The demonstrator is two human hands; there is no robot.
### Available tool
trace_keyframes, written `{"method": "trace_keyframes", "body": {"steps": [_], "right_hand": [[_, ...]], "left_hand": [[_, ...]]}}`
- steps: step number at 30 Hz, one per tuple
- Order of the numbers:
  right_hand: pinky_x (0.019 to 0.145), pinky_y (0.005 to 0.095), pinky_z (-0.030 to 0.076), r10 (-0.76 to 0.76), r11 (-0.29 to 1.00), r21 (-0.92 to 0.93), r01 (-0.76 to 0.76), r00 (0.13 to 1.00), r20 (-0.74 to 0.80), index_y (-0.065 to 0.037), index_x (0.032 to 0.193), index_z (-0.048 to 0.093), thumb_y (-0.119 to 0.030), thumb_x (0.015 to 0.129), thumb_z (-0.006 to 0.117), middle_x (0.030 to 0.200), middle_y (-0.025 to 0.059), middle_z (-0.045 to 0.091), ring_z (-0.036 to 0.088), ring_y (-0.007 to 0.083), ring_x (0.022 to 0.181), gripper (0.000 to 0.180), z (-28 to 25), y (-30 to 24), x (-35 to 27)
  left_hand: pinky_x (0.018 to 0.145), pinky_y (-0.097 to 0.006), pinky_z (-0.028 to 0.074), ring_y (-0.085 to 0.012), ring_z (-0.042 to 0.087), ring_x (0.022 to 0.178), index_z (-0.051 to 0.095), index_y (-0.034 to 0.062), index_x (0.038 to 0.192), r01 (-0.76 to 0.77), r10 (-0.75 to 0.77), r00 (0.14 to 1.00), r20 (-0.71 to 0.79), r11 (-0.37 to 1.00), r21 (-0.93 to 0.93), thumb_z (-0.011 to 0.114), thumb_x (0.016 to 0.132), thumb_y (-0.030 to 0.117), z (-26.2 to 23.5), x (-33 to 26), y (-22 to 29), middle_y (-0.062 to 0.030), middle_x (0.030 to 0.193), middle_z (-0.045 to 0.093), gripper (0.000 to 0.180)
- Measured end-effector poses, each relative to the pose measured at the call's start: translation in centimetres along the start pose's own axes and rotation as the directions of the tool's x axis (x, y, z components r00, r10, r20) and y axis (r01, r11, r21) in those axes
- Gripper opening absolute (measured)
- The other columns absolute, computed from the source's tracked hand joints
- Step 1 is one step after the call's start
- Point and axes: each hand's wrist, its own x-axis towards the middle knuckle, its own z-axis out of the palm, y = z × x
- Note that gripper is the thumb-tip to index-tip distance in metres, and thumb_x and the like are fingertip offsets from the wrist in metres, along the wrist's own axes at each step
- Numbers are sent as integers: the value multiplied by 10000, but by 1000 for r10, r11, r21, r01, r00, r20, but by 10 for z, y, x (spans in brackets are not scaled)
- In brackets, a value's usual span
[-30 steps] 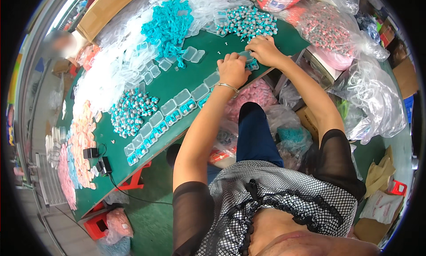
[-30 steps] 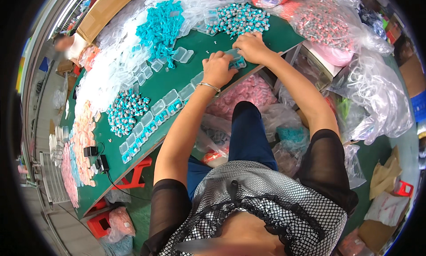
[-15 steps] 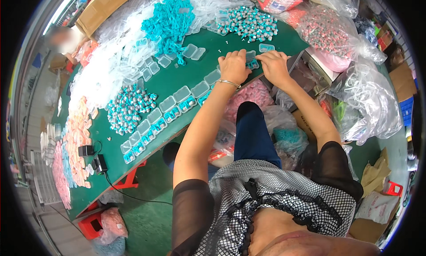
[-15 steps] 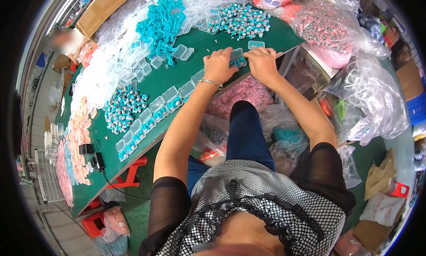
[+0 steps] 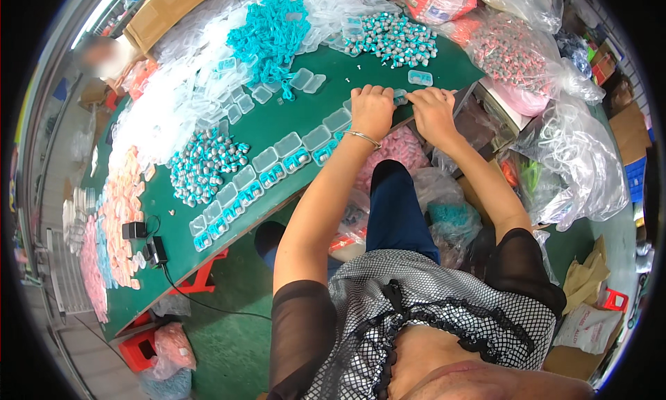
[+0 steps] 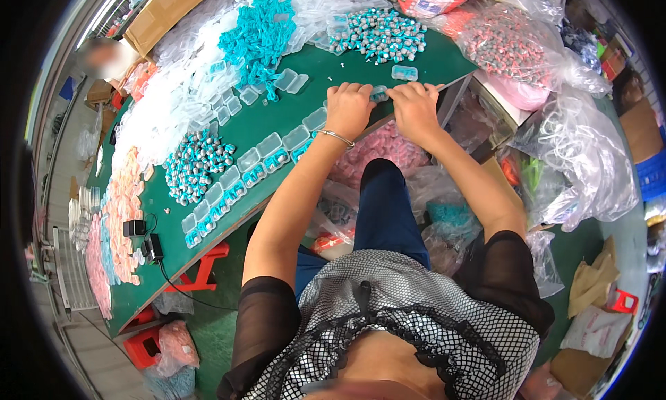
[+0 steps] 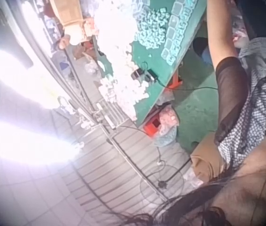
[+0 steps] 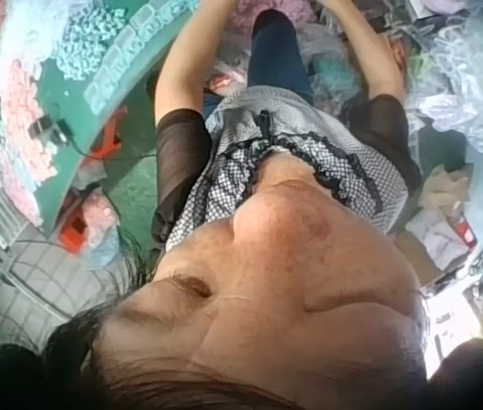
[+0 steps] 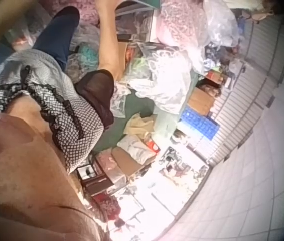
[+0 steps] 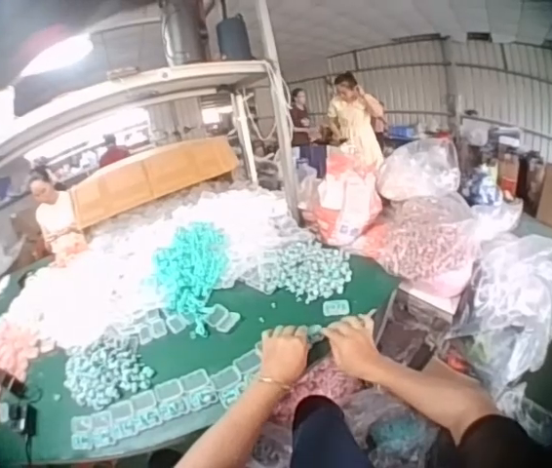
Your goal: Sorting small blue and white plastic components into individual clear containers.
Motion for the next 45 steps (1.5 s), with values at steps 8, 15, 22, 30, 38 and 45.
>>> {"method": "trace_keyframes", "body": {"steps": [8, 15, 22, 30, 38, 45], "right_hand": [[918, 401, 331, -116, 972, 208, 109, 993, 25, -112, 1021, 637, -106, 743, 686, 991, 44, 636, 558, 221, 1013, 282, 6, 12, 29], [921, 414, 325, -237, 941, 259, 217, 970, 48, -102, 998, 635, -146, 745, 697, 946, 39, 631, 566, 217, 963, 264, 8, 21, 32], [932, 438, 328, -281, 959, -5, 282, 958, 47, -128, 1038, 627, -165, 741, 690, 995, 13, 613, 548, 195, 1005, 306, 0, 32, 39], [906, 440, 334, -253, 964, 96, 247, 966, 60, -141, 1093, 643, -168, 779, 652, 1048, 12, 623, 527, 206, 1042, 316, 4, 2, 63], [907, 425, 308, -271, 948, 273, 164, 866, 421, -153, 1005, 663, -150, 783, 661, 996, 27, 623, 517, 212, 1039, 222, 37, -19, 83], [773, 396, 446, -284, 801, 595, 67, 917, 280, -56, 914, 625, -82, 730, 698, 963, 71, 620, 594, 259, 889, 200, 23, -9, 82]], "left_hand": [[727, -400, 409, -256, 603, 845, 657, 89, 836, -43, 43, 999, -16, 999, -23, 680, 751, 191, 4, 5, -7, -69, 839, 662, 134], [728, -427, 426, -265, 607, 872, 665, 91, 868, -9, 14, 997, 78, 997, -72, 701, 727, 217, 0, 6, -11, -71, 860, 671, 192], [821, -439, 397, -266, 516, 1067, 644, 154, 1098, 158, -163, 986, -32, 979, -129, 793, 636, 353, -31, -12, -22, -61, 1107, 585, 524], [866, -447, 370, -273, 518, 1073, 671, 134, 1078, 191, -196, 950, 242, 981, 45, 758, 673, 395, -49, -41, -30, -70, 1112, 602, 489], [825, -446, 385, -270, 526, 1039, 655, 135, 1084, 192, -199, 955, 219, 980, 56, 786, 650, 308, -41, -37, -22, -59, 1056, 603, 486], [848, -446, 381, -278, 528, 1054, 506, 135, 1260, 241, -242, 964, -113, 970, -18, 796, 641, 259, -34, -38, -18, -91, 1086, 606, 694]]}}
